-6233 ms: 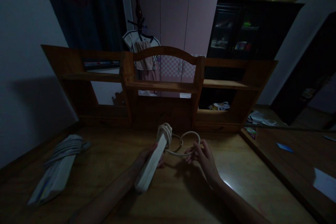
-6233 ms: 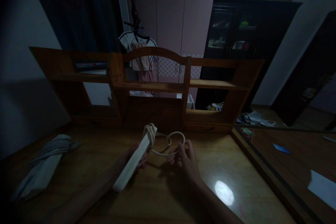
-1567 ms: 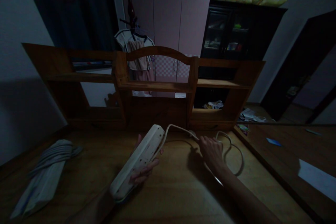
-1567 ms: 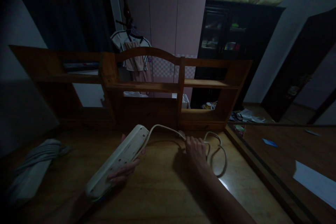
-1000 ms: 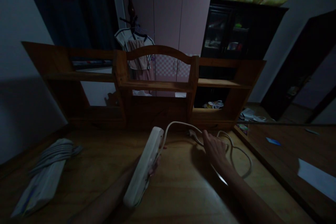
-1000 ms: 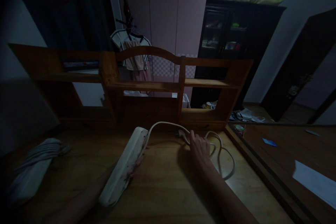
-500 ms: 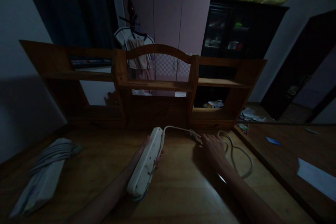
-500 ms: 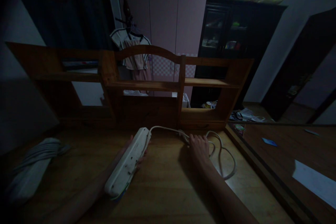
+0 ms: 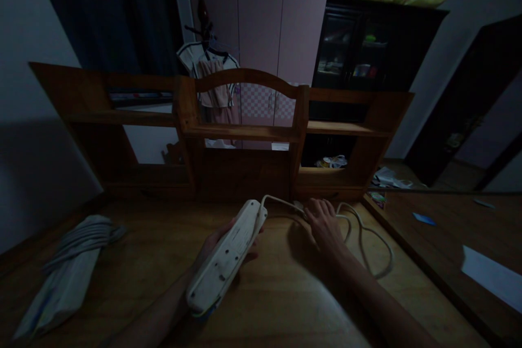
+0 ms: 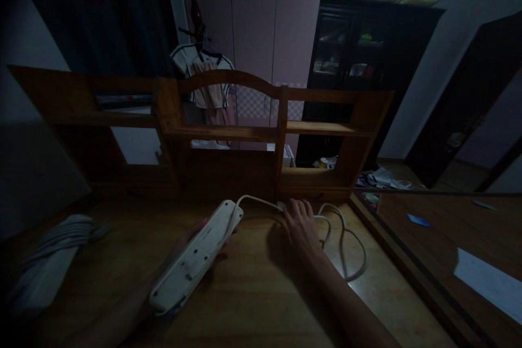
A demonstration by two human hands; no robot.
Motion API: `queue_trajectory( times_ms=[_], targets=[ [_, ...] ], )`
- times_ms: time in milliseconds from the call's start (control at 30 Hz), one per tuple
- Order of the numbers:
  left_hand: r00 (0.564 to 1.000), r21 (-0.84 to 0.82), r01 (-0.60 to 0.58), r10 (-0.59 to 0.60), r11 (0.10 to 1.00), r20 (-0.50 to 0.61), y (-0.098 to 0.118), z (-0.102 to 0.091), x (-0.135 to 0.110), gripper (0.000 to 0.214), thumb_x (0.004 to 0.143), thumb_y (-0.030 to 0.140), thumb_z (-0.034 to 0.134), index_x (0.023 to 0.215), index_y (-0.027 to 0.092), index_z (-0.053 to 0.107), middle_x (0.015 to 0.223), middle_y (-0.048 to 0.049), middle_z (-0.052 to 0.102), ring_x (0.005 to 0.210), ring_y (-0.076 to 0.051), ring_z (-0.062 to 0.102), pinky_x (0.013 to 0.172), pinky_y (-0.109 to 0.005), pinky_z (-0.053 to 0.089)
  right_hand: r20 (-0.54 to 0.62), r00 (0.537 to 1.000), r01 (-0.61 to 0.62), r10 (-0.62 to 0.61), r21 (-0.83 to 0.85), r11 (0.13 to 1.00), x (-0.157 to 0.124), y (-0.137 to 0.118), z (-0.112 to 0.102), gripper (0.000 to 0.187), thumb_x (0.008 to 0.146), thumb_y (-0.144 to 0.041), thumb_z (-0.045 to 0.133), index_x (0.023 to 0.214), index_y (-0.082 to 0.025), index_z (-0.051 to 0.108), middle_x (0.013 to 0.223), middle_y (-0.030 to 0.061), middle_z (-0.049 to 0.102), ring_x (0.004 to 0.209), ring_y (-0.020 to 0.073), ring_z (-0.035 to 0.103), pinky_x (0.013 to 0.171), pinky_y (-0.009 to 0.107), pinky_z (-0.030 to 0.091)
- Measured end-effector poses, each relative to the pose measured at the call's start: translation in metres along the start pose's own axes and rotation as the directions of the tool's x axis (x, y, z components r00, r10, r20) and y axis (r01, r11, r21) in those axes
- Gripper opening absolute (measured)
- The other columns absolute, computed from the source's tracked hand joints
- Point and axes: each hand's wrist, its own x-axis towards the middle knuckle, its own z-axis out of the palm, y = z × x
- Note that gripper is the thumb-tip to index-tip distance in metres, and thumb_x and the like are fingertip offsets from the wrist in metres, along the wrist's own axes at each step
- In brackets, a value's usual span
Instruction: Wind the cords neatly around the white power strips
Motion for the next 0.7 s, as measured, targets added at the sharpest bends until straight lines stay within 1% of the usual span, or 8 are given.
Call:
queue_trajectory(
  times_ms=[67, 167, 300, 400, 467, 533, 633, 700],
  targets=[
    [0.999, 0.0, -0.012, 0.012, 1.0, 0.031, -0.003, 0.001, -0.001, 0.048, 0.095, 0.04, 0.042, 0.129, 0.009, 0.052, 0.121, -0.0179, 0.063, 0.094, -0.026, 0.067, 0.085, -0.046, 0.053, -0.05, 0.994, 0.094, -0.092, 0.038, 0.995, 0.0, -0.008, 0.001, 0.044, 0.084, -0.004, 0.05, 0.126, -0.016, 0.055, 0.138, 0.0159, 0.044, 0.128, 0.0304, 0.037, 0.109, 0.049, 0.028],
    [0.993, -0.026, 0.068, -0.065, 0.997, 0.102, -0.006, 0.009, -0.002, 0.049, 0.096, 0.039, 0.037, 0.133, 0.009, 0.05, 0.13, -0.0197, 0.057, 0.106, -0.029, 0.063, 0.093, -0.053, 0.047, -0.056, 0.982, 0.186, -0.179, 0.167, 0.968, -0.001, -0.023, 0.002, 0.064, 0.084, -0.001, 0.045, 0.145, -0.017, 0.034, 0.147, 0.0147, 0.034, 0.137, 0.0285, 0.028, 0.113, 0.05, 0.026],
    [0.975, -0.039, 0.151, -0.142, 0.988, 0.172, -0.007, 0.02, -0.003, 0.051, 0.097, 0.04, 0.033, 0.136, 0.01, 0.047, 0.135, -0.019, 0.053, 0.125, -0.032, 0.05, 0.1, -0.056, 0.04, -0.012, 0.98, 0.182, -0.198, 0.447, 0.876, -0.006, -0.042, 0.005, 0.07, 0.089, -0.003, 0.039, 0.151, -0.024, 0.013, 0.154, 0.0105, 0.023, 0.14, 0.0238, 0.024, 0.112, 0.045, 0.031],
    [0.957, -0.014, 0.211, -0.203, 0.977, 0.207, -0.006, 0.019, -0.001, 0.056, 0.095, 0.044, 0.033, 0.135, 0.009, 0.048, 0.137, -0.0188, 0.051, 0.13, -0.031, 0.044, 0.097, -0.05, 0.043, 0.021, 0.987, 0.103, -0.16, 0.683, 0.723, -0.009, -0.049, 0.011, 0.071, 0.091, -0.005, 0.035, 0.151, -0.028, 0.006, 0.156, 0.0081, 0.018, 0.141, 0.0198, 0.024, 0.111, 0.042, 0.033],
    [0.943, 0.016, 0.247, -0.245, 0.969, 0.224, -0.007, 0.016, 0.0, 0.06, 0.093, 0.048, 0.035, 0.134, 0.008, 0.049, 0.137, -0.0194, 0.051, 0.121, -0.031, 0.052, 0.093, -0.045, 0.047, 0.009, 0.992, 0.068, -0.125, 0.798, 0.598, -0.01, -0.051, 0.015, 0.075, 0.089, -0.006, 0.04, 0.151, -0.028, 0.005, 0.156, 0.0084, 0.019, 0.141, 0.0204, 0.024, 0.112, 0.044, 0.031],
    [0.921, 0.062, 0.297, -0.303, 0.953, 0.246, -0.009, 0.015, 0.0, 0.063, 0.091, 0.052, 0.036, 0.133, 0.007, 0.05, 0.133, -0.0198, 0.054, 0.106, -0.029, 0.063, 0.086, -0.039, 0.05, -0.003, 0.995, 0.048, -0.097, 0.882, 0.469, -0.011, -0.053, 0.016, 0.081, 0.085, -0.01, 0.051, 0.152, -0.027, 0.007, 0.155, 0.0096, 0.021, 0.141, 0.0235, 0.023, 0.113, 0.048, 0.026],
    [0.848, 0.179, 0.394, -0.431, 0.902, 0.308, -0.015, 0.019, -0.001, 0.068, 0.092, 0.053, 0.027, 0.132, 0.003, 0.049, 0.121, -0.0185, 0.062, 0.091, -0.027, 0.068, 0.077, -0.036, 0.05, 0.043, 0.994, -0.014, -0.102, 0.964, 0.267, -0.013, -0.057, 0.011, 0.09, 0.078, -0.018, 0.067, 0.151, -0.029, 0.014, 0.155, 0.0097, 0.022, 0.141, 0.0273, 0.023, 0.113, 0.05, 0.022],
    [0.783, 0.275, 0.435, -0.511, 0.858, 0.356, -0.019, 0.024, -0.001, 0.072, 0.092, 0.052, 0.018, 0.129, -0.001, 0.05, 0.108, -0.0179, 0.066, 0.084, -0.027, 0.068, 0.075, -0.037, 0.049, 0.077, 0.988, -0.052, -0.133, 0.983, 0.176, -0.015, -0.06, 0.008, 0.092, 0.075, -0.023, 0.072, 0.149, -0.03, 0.019, 0.153, 0.0101, 0.027, 0.14, 0.0282, 0.026, 0.112, 0.05, 0.024]
  ],
)
